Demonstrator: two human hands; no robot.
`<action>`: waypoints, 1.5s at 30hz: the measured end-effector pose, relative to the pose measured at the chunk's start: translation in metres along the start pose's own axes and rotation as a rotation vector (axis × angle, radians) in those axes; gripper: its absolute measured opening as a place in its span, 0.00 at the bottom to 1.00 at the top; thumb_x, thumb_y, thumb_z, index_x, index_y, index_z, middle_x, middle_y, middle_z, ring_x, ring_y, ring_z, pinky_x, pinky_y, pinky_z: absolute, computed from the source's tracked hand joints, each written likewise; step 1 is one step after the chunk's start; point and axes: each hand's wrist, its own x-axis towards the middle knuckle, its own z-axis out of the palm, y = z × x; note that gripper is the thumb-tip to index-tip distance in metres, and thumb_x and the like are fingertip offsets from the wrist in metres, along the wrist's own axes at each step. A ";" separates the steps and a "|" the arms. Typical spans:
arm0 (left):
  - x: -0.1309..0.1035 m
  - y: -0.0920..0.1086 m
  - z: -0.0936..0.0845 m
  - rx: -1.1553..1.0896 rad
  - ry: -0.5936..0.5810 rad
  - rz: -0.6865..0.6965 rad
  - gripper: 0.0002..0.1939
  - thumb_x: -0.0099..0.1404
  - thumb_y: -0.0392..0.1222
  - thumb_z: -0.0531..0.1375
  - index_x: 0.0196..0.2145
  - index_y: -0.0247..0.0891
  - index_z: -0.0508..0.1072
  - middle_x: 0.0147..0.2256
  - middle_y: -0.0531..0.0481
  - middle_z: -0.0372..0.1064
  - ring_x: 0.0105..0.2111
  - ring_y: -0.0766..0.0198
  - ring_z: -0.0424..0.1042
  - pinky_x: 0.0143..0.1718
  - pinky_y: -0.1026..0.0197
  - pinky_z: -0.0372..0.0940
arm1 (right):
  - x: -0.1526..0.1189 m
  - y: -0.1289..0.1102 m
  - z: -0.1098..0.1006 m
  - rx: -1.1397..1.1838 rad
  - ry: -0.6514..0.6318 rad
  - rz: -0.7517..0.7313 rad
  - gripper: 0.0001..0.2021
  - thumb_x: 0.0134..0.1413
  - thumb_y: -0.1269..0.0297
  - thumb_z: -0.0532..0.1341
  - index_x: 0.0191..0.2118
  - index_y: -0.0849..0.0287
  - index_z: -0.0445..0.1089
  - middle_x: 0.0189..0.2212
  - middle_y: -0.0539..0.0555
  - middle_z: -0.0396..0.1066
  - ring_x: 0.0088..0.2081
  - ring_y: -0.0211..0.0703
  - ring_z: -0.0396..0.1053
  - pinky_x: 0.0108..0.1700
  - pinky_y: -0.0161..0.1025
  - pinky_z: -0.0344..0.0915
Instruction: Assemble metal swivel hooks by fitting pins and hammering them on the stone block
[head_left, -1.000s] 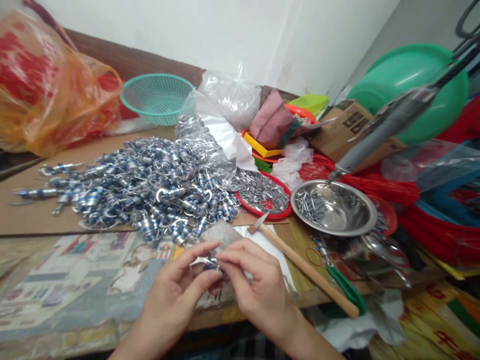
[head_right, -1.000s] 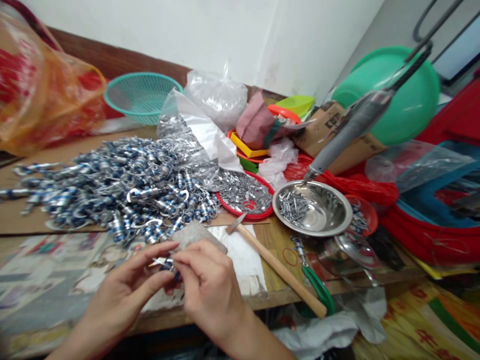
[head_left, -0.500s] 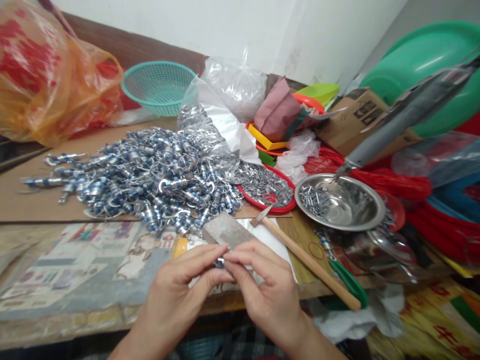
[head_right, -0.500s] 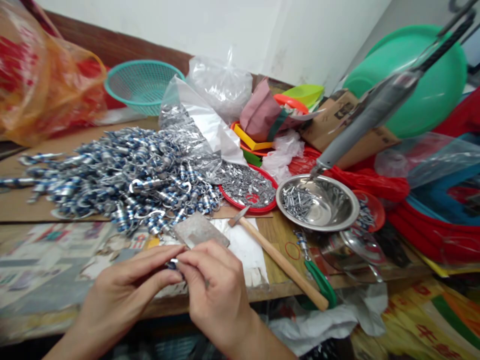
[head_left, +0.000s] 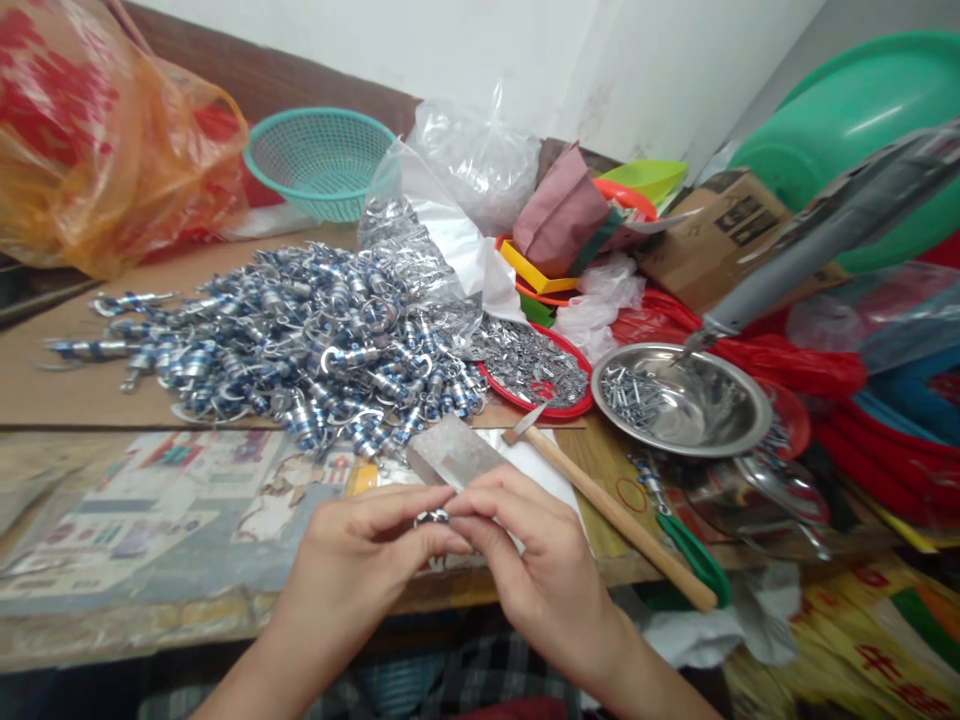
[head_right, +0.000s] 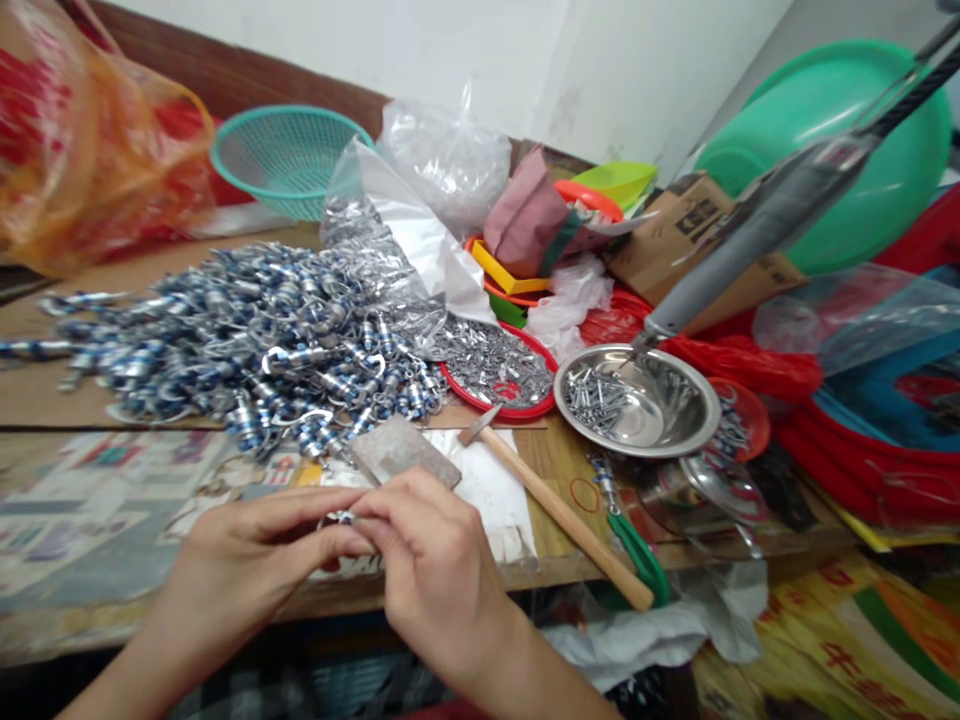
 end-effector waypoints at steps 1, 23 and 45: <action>0.000 0.000 0.000 -0.017 -0.005 -0.027 0.05 0.45 0.37 0.65 0.23 0.45 0.81 0.25 0.53 0.79 0.24 0.60 0.76 0.27 0.65 0.71 | 0.000 0.000 -0.001 0.014 -0.010 0.009 0.09 0.55 0.75 0.55 0.34 0.59 0.72 0.29 0.53 0.70 0.33 0.38 0.69 0.35 0.33 0.66; -0.005 0.000 -0.004 -0.367 -0.052 -0.243 0.03 0.51 0.42 0.64 0.24 0.46 0.80 0.33 0.54 0.76 0.37 0.62 0.73 0.38 0.65 0.67 | -0.017 0.018 -0.010 -0.252 0.073 -0.575 0.10 0.57 0.75 0.54 0.40 0.65 0.72 0.36 0.61 0.75 0.44 0.43 0.71 0.42 0.37 0.70; -0.006 -0.018 0.020 -0.365 0.055 -0.370 0.22 0.49 0.46 0.66 0.43 0.40 0.74 0.32 0.50 0.76 0.35 0.60 0.72 0.37 0.63 0.68 | -0.025 0.020 0.013 0.061 0.211 0.051 0.09 0.47 0.77 0.63 0.34 0.62 0.77 0.28 0.56 0.74 0.29 0.38 0.72 0.29 0.31 0.69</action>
